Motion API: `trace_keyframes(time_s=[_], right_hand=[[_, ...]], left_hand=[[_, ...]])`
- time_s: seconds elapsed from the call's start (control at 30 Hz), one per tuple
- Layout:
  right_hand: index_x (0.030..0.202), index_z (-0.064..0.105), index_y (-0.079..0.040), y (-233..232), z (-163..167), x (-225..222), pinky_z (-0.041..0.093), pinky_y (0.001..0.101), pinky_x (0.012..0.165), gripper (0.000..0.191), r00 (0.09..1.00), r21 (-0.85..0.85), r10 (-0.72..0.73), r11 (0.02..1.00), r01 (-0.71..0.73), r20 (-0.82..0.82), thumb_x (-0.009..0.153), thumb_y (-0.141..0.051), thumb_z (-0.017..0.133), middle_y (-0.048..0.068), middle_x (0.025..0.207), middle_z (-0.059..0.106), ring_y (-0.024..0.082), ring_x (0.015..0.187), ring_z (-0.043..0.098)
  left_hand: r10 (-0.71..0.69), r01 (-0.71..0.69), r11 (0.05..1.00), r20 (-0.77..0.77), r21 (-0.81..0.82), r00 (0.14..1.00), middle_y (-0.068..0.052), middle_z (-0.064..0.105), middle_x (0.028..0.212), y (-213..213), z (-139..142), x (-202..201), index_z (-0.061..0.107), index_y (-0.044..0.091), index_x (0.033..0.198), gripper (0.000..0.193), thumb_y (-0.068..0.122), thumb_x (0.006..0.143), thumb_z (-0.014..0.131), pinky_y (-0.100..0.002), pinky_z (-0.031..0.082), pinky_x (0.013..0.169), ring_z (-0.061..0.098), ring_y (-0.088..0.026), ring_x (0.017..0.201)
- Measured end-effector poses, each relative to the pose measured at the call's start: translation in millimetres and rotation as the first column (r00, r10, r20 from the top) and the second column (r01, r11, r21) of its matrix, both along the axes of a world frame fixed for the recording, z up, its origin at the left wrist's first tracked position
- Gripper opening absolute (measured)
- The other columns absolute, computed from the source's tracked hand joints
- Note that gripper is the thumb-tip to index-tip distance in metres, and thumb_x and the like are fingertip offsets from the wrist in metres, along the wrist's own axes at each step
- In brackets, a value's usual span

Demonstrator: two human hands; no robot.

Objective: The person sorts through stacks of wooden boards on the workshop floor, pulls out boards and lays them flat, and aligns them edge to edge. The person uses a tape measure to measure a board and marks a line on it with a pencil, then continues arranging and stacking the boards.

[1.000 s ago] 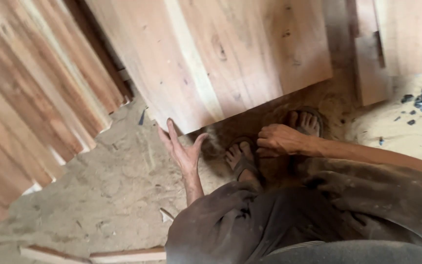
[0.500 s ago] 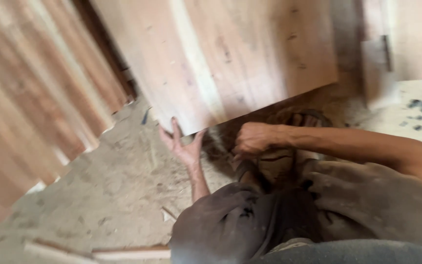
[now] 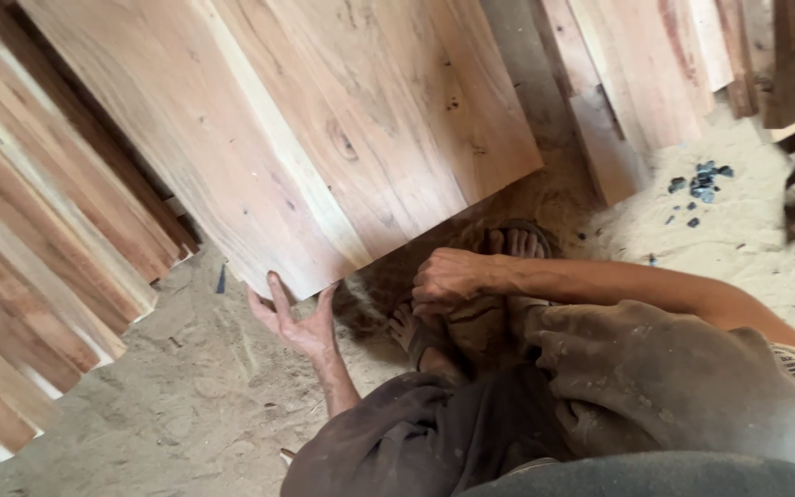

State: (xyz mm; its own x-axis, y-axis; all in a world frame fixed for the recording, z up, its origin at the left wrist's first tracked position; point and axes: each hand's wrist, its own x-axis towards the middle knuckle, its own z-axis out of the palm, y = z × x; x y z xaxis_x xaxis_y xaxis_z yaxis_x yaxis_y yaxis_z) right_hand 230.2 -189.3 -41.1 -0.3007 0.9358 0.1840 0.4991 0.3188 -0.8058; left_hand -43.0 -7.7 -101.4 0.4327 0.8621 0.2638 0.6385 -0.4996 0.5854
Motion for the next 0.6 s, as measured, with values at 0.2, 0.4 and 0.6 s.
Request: trace_keyframes(time_s=[0.2,0.4,0.6], right_hand=[[0.063,0.062,-0.007,-61,13,25,0.047,0.0452,0.053,0.045,0.971,-0.177,-0.178,0.963,0.205,0.158,0.098,-0.033,0.071,0.009,0.066,0.065,0.031,0.064,0.065],[0.102,0.068,-0.010,-193,29,89,0.057,0.0406,0.073,0.014,0.029,-0.413,-0.984,-0.046,0.910,0.174,0.090,-0.012,0.060,0.010,0.099,0.068,0.027,0.084,0.067],[0.099,0.069,-0.010,-273,-8,178,0.051,0.0505,0.088,0.012,-0.105,0.183,-0.627,0.061,0.981,0.772,0.092,-0.018,0.063,0.014,0.102,0.067,0.035,0.093,0.064]], left_hand=[[-0.009,0.001,0.999,-0.218,-0.036,0.976,-0.033,0.023,0.169,-11,47,28,0.049,0.012,0.163,0.115,0.079,0.078,0.086,-0.069,0.038,0.122,0.032,-0.055,0.155],[-0.231,0.284,0.958,-0.475,0.041,0.849,-0.024,0.030,0.172,-13,71,83,0.054,0.014,0.157,0.105,0.082,0.078,0.058,-0.071,0.021,0.122,0.031,-0.046,0.158],[-0.657,0.649,0.747,-0.305,-0.143,0.689,-0.017,0.042,0.162,-25,82,139,0.054,0.012,0.149,0.083,0.062,0.085,0.072,-0.074,0.018,0.118,0.031,-0.036,0.155]])
